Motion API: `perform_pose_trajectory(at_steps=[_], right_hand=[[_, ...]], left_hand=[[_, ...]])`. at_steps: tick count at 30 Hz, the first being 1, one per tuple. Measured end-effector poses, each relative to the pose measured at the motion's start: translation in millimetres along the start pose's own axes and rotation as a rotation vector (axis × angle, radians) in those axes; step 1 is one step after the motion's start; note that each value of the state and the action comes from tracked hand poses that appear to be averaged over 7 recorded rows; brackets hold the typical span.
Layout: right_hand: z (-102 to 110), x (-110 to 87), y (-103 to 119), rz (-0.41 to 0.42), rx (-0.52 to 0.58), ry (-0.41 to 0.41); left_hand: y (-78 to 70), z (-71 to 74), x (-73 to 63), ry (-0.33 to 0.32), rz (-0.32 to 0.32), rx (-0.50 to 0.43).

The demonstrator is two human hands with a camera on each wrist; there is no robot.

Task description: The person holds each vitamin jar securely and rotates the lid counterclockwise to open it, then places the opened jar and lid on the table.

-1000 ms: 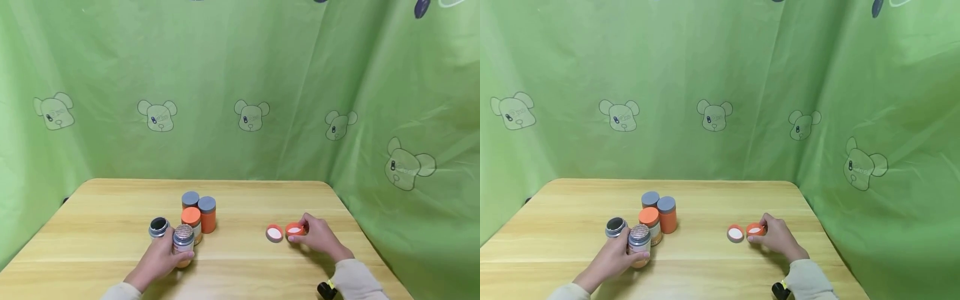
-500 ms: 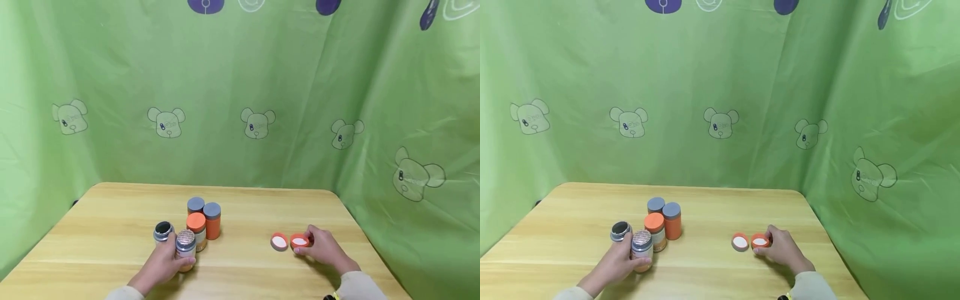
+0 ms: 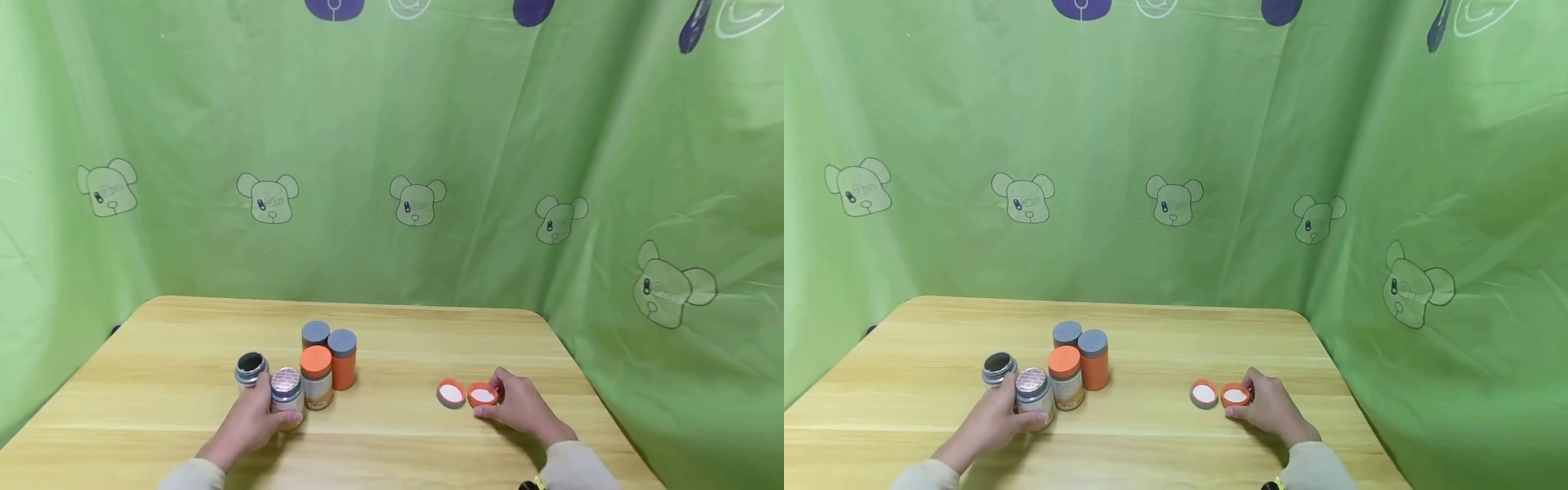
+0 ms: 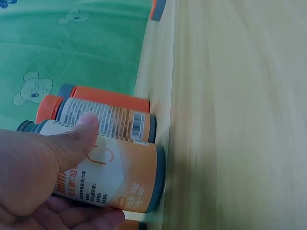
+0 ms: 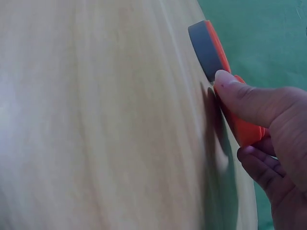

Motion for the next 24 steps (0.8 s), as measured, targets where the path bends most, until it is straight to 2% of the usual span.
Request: perform_pose_trajectory(at_steps=[6,17,24], right_hand=[[-4,1.9,-2,0.002,-0.003,0.003],[-10,5.0,-6,-0.015,0.023,0.029],[-12,6.2,-7,-0.020,0.020,0.043]], left_hand=[[3.8,4.7,6.1,0.002,-0.003,0.038],[4.5,7.3,7.6,-0.020,0.002,0.076],[7.5,5.4,7.7,-0.023,0.011,0.063]])
Point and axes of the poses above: each hand's wrist, its own x-axis towards the middle knuckle, its own z-axis out of the back of the hand, y = z × x, the point moved 4 cm from there along x, towards the middle knuckle, and after that the axes turned 6 degrees about y, right-handed, at the moved point
